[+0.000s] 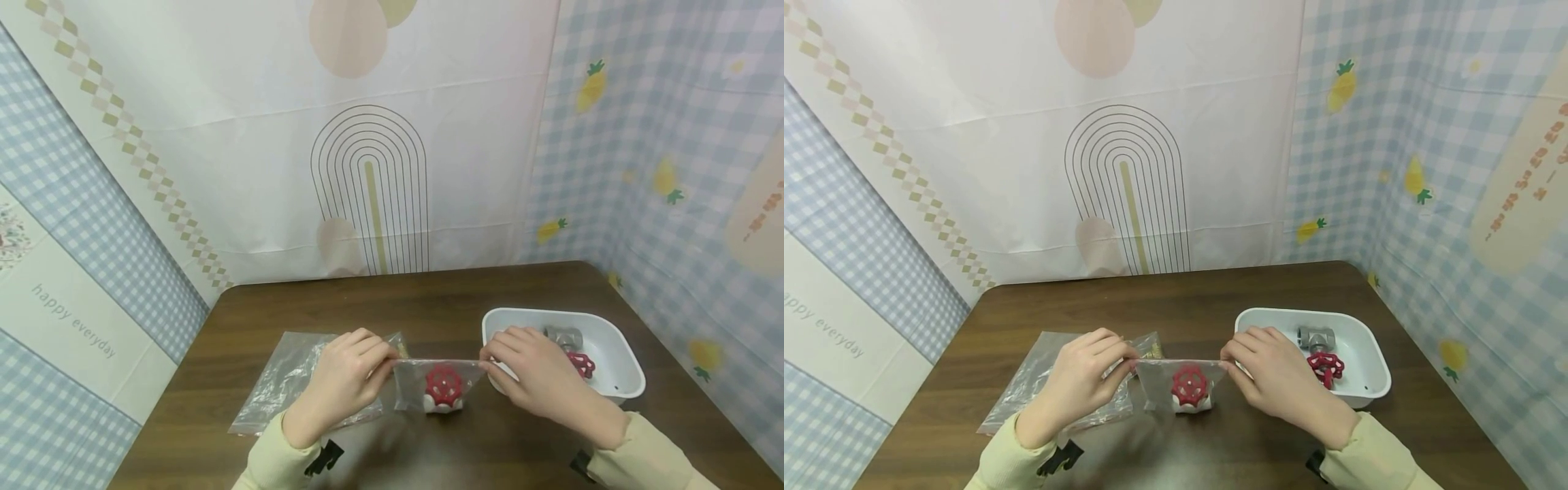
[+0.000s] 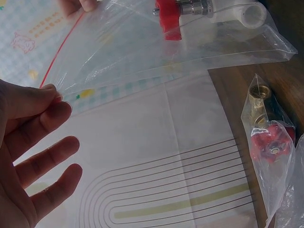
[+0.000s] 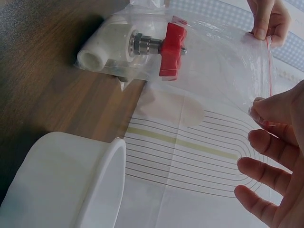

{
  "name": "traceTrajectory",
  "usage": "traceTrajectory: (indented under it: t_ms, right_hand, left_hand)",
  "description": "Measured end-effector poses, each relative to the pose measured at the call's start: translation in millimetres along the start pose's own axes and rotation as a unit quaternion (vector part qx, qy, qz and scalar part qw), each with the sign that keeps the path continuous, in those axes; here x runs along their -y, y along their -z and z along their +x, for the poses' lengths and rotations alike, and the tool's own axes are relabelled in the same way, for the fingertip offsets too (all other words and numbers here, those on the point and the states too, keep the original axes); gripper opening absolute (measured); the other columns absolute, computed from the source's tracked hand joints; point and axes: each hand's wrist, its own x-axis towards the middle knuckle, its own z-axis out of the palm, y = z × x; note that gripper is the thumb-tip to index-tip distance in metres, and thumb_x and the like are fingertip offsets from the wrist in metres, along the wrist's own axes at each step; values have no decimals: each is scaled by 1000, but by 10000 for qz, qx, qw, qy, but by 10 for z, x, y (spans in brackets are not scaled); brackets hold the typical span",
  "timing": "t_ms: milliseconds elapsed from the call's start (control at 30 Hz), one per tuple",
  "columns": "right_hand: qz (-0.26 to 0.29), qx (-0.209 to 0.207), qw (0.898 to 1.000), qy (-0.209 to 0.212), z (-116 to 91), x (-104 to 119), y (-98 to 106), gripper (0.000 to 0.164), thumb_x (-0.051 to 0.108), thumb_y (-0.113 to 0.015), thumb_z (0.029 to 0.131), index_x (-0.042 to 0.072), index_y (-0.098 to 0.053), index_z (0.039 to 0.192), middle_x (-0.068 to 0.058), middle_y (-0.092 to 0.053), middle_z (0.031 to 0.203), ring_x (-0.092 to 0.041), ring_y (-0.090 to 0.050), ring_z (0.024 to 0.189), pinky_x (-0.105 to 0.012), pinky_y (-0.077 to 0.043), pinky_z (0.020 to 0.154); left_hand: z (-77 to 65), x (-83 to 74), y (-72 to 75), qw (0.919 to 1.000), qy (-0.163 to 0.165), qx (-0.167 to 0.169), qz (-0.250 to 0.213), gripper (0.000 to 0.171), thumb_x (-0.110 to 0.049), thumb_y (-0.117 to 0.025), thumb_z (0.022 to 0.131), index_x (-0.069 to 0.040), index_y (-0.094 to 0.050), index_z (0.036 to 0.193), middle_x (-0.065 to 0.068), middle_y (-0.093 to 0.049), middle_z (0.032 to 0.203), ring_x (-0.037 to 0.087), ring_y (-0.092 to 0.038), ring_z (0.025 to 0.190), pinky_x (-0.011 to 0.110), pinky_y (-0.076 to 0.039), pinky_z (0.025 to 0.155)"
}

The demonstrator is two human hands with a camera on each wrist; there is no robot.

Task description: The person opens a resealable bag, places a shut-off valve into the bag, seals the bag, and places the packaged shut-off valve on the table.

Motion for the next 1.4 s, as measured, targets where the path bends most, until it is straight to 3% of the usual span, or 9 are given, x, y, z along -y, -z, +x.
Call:
traceTrajectory:
  t_ms: [300,467,900,1033,1167,1400]
  right_hand:
    - [12,-32,10000,4,-15,-33,-5,20,33,-55,102,21,-64,90,12,-61,88,-15,-59,82,-40,-48,73]
    - [7,-23,10000,0,-17,-34,7,18,33,-57,101,21,-64,89,13,-60,87,-14,-58,82,-40,-48,73]
    - [-23,-51,10000,-22,-41,-56,12,31,40,-47,106,21,-64,89,13,-60,86,-15,-58,81,-40,-48,73]
    - [-61,-50,10000,-28,-45,-58,18,33,42,-45,107,22,-63,88,14,-59,85,-15,-58,81,-39,-47,72]
    - [-82,-32,10000,-44,-48,-55,26,32,42,-46,106,23,-63,87,15,-58,85,-15,-57,80,-39,-47,71]
    - [-131,-10,9999,-38,-50,-47,38,33,42,-46,106,23,-62,86,15,-58,84,-14,-55,77,-39,-46,69]
  left_hand:
    - [-7,15,-1,9999,89,61,38,7,-19,-68,94,-18,-73,88,-9,-70,84,10,-62,81,24,-51,65]
    - [-4,15,-3,9999,98,60,68,3,-16,-73,89,-19,-72,87,-9,-70,84,10,-62,81,24,-51,65]
    - [4,33,-11,10000,-4,-65,56,7,-13,-77,84,-18,-73,88,-10,-70,83,10,-62,80,25,-52,65]
    - [1,33,-5,10000,58,-9,57,2,-16,-73,89,-18,-73,88,-9,-70,84,10,-62,81,25,-52,66]
    - [-6,36,-6,9999,97,33,75,10,-20,-67,96,-18,-73,89,-9,-70,84,11,-62,81,25,-52,66]
    - [-6,31,-11,10000,67,7,74,3,-16,-74,88,-19,-73,88,-9,-70,84,10,-62,81,25,-52,66]
